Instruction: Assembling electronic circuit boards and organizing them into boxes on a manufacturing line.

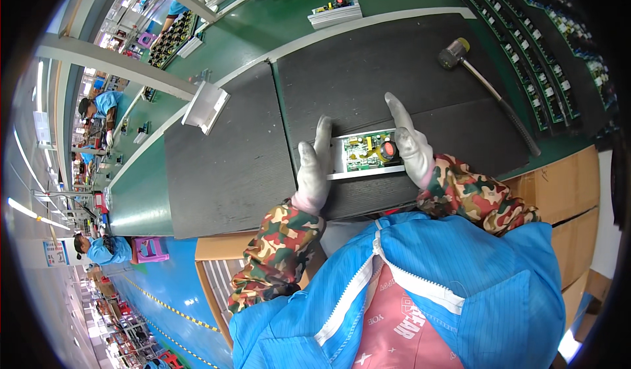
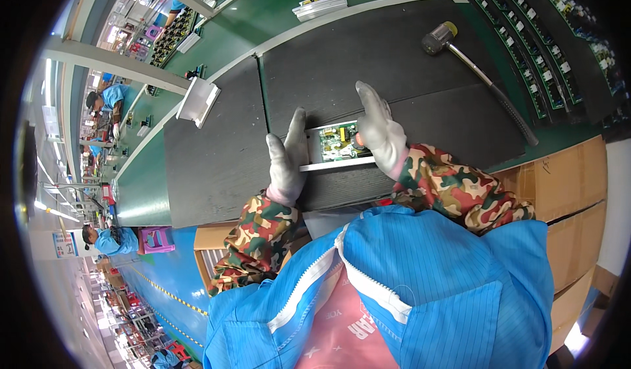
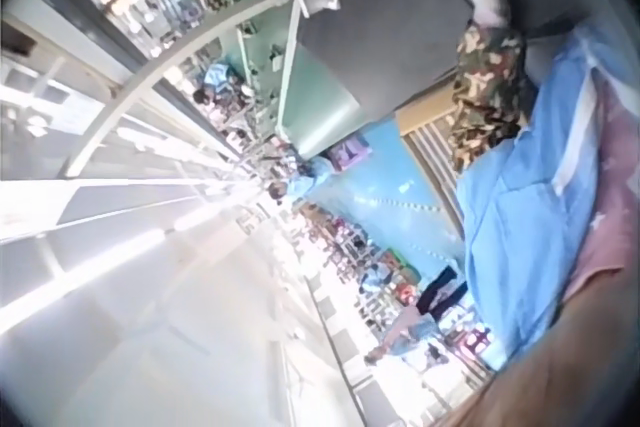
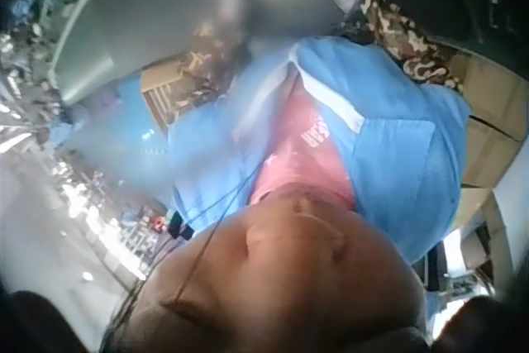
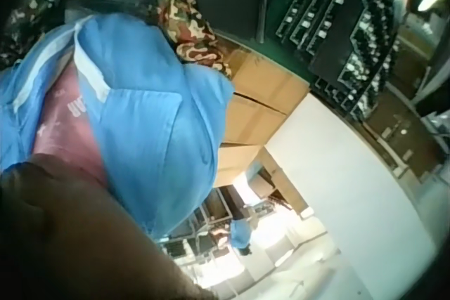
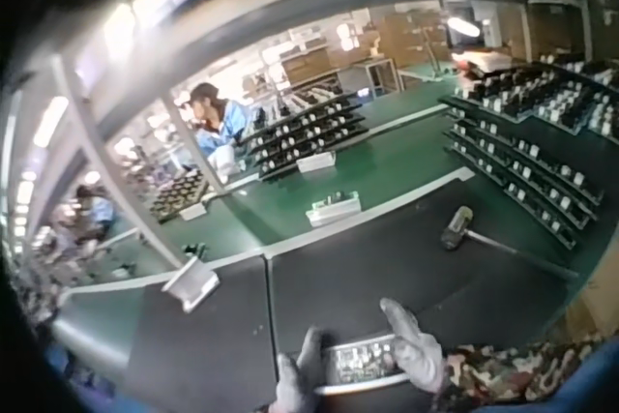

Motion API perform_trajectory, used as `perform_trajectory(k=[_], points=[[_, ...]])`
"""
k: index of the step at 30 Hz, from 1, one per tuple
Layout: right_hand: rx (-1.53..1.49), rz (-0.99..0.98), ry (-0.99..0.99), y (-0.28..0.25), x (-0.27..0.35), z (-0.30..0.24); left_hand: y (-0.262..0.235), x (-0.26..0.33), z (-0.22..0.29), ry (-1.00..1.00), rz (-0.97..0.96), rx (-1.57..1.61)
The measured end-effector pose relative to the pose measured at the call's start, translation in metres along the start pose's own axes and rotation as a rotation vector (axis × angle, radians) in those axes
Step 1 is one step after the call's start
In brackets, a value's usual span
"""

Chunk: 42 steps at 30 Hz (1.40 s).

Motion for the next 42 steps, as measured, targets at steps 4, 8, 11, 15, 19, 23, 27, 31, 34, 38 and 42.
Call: perform_trajectory(k=[4, 8, 11, 15, 19, 23, 27, 31, 34, 38, 42], points=[[-0.210, -0.031, 0.039, 0.021, 0.000, 0.019, -0.031, -0.017, -0.025, 0.101, 0.004, -0.121], [-0.108, -0.060, 0.172, 0.025, -0.003, 0.024, -0.016, -0.012, -0.014, 0.103, 0.012, -0.179], [-0.127, -0.147, 0.106, 0.029, -0.005, 0.014, -0.044, -0.019, -0.028, 0.125, 0.046, -0.177], [-0.282, -0.141, -0.060, -0.018, -0.011, -0.003, -0.064, -0.018, -0.007, 0.204, 0.152, -0.494], [0.407, -0.069, -0.210, -0.048, 0.003, -0.035, -0.012, 0.021, 0.033, 0.888, -0.091, -1.280], [0.595, -0.142, -0.232, -0.021, 0.025, -0.053, -0.015, 0.032, 0.024, 0.914, 0.006, -1.222], [0.585, -0.144, -0.207, -0.011, 0.024, -0.052, -0.005, 0.036, 0.031, 0.996, 0.006, -1.238], [0.531, -0.189, -0.227, -0.004, 0.022, -0.049, 0.014, 0.035, 0.040, 0.995, -0.051, -1.313], [0.539, -0.175, -0.219, -0.002, 0.024, -0.048, 0.026, 0.036, 0.034, 1.074, -0.047, -1.267], [0.677, 0.029, -0.414, -0.006, 0.023, -0.080, 0.026, 0.027, 0.011, 1.044, -0.016, -1.305], [0.767, -0.445, -0.411, 0.025, 0.012, -0.078, 0.039, 0.023, 0.018, 0.997, -0.117, -1.469]])
Point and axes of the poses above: each hand's wrist, its own x-axis away from the middle knuckle, its own y-axis out of the palm, z = x × y, the point moved 10 cm from there along -x, towards the middle knuckle, and after that the axes turned 7 degrees about z, right-handed, at the moved point
